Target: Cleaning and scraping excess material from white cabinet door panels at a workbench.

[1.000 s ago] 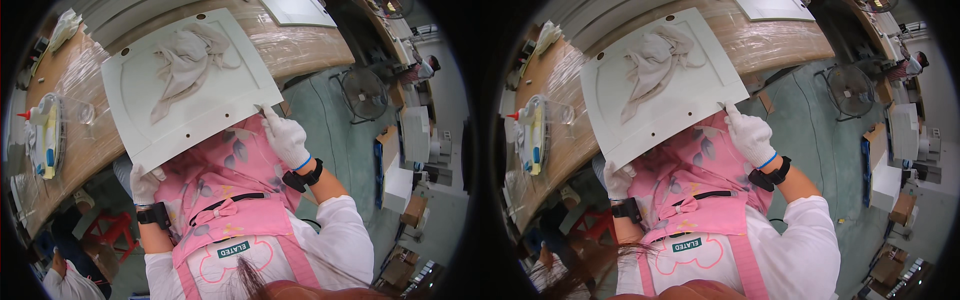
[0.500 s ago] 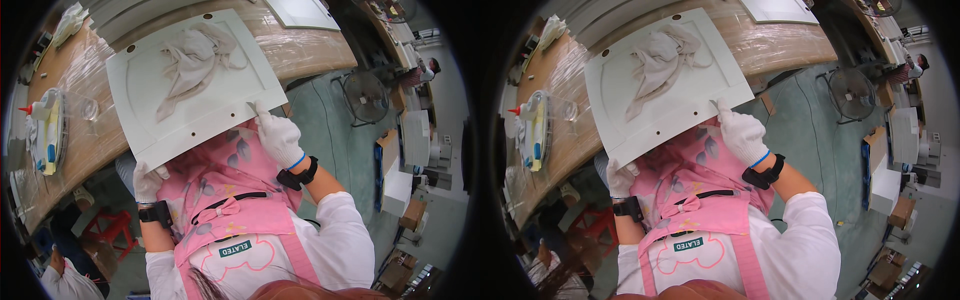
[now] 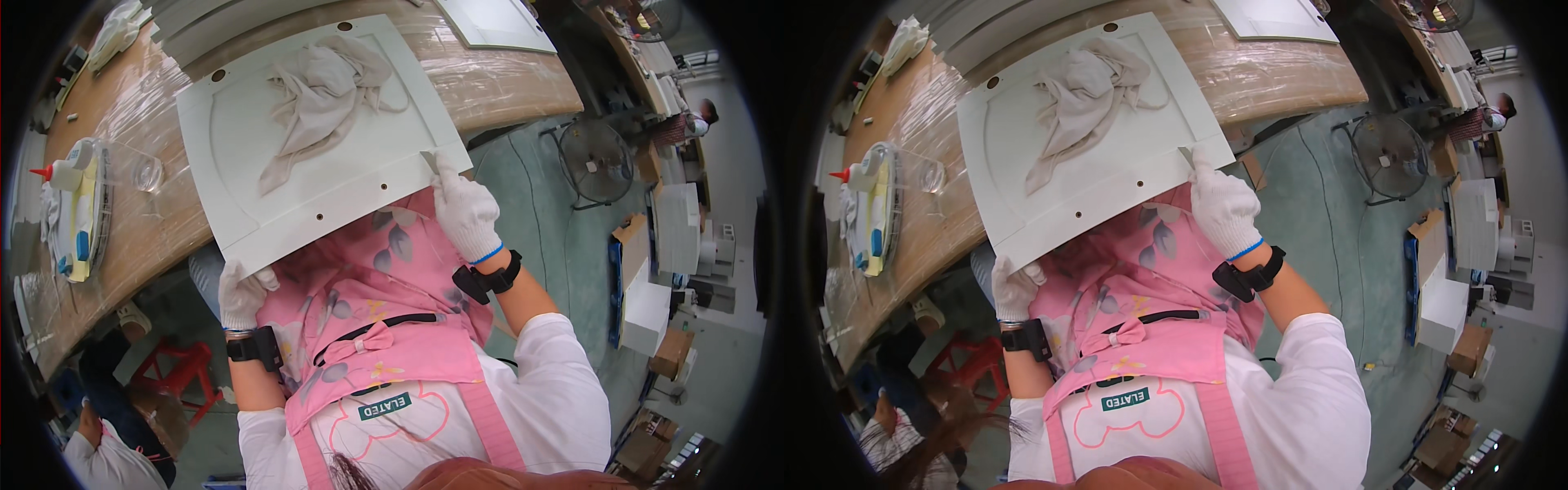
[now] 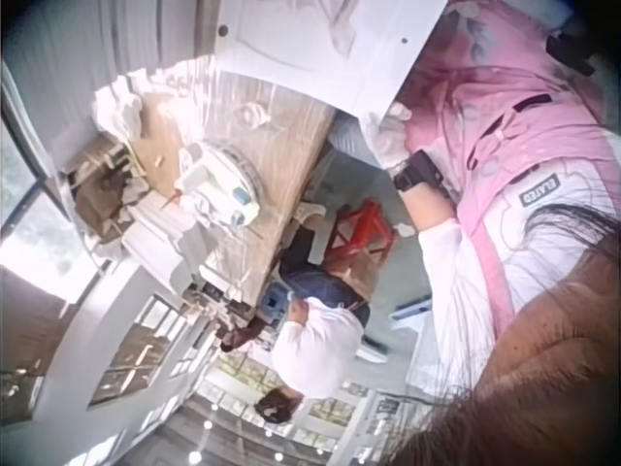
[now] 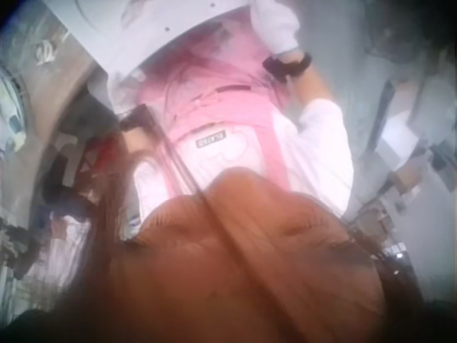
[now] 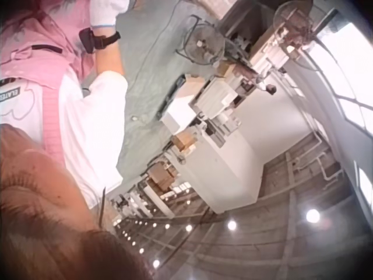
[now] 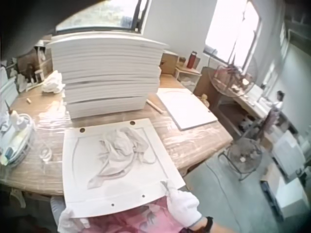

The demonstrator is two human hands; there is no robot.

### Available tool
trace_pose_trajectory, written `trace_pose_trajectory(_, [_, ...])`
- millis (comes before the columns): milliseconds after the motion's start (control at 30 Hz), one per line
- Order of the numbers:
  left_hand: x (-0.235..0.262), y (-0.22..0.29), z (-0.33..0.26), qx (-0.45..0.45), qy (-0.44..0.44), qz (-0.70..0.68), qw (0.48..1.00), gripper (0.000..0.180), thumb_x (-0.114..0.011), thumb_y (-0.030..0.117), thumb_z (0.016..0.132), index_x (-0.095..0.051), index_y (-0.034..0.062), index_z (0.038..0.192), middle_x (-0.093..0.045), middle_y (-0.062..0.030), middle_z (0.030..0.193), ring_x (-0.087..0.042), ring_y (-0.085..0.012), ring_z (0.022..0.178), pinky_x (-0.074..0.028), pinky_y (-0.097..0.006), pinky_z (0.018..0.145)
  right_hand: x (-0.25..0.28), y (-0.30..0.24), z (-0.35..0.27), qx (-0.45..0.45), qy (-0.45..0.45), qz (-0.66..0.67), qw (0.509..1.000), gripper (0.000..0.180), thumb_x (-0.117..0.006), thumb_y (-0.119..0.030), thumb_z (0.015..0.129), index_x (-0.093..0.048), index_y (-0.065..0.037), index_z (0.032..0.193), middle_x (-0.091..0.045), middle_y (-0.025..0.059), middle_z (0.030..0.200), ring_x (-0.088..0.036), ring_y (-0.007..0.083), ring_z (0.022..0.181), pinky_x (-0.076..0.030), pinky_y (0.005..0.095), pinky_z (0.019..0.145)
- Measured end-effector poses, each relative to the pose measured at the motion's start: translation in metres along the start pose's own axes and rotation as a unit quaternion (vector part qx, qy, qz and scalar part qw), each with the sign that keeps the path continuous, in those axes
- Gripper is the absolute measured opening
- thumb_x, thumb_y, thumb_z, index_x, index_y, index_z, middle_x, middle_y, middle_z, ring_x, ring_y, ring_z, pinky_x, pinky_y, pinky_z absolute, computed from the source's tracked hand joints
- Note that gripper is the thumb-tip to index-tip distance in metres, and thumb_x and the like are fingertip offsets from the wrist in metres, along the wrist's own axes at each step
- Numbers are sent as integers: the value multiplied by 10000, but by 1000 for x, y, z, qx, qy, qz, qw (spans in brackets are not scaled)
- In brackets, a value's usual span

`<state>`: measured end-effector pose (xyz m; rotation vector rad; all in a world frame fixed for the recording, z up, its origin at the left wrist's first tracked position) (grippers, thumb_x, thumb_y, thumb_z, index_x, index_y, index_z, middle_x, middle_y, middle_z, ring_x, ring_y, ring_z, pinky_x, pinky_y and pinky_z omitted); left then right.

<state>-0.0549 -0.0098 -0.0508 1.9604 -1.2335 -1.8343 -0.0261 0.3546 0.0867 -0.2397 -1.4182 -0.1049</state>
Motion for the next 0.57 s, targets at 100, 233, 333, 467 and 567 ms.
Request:
trace_pose_trajectory(100, [-1,0,1,1,-13,8,1000,470,-499,397,989,-550,-47,1130,-657,-190,756,-635,-304,626,-540,-396,563,0,-41,-18,96,-8,35,995,515,-620,-206,874,-521,-103,1369,-658,109,698,-653,303,634,-500,440,549])
trace_pose_trajectory(233, [-2,-1,-1,8,-8,-3,1000,472,-498,401,988,-553,-47,1128,-659,-190,760,-644,-307,633,-551,-396,573,-3,-19,-13,80,3,52,995,502,-606,-196,882,-517,-99,1367,-655,130,710,-652,324,647,-509,451,571])
trace_pose_trajectory(333, [2,-3,-2,15,5,-5,1000,470,-498,404,988,-557,-42,1126,-661,-188,764,-649,-308,637,-558,-402,578,2,70,8,-115,21,-69,991,389,-534,-250,956,-505,-145,1330,-671,136,696,-669,336,615,-522,474,526])
trace_pose_trajectory(467, [5,-3,-2,17,-3,-5,1000,478,-498,416,986,-556,-34,1137,-665,-188,779,-652,-309,643,-561,-413,571,23,38,-8,8,85,-1,996,468,-578,-239,918,-489,-186,1375,-667,122,695,-674,319,618,-525,454,528])
trace_pose_trajectory(567, [5,-1,-1,5,-17,0,1000,522,-508,444,979,-531,-36,1182,-669,-190,789,-656,-322,656,-563,-412,572,-6,-21,-29,99,-64,18,993,685,-644,-230,841,-395,-256,1478,-714,93,819,-716,285,711,-568,388,632])
Point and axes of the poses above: each hand's wrist, its own z-axis towards the middle knuckle, its own x-axis out of the back of the hand, y = z × x, the point moved 10 cm from there along z, towards the middle knuckle
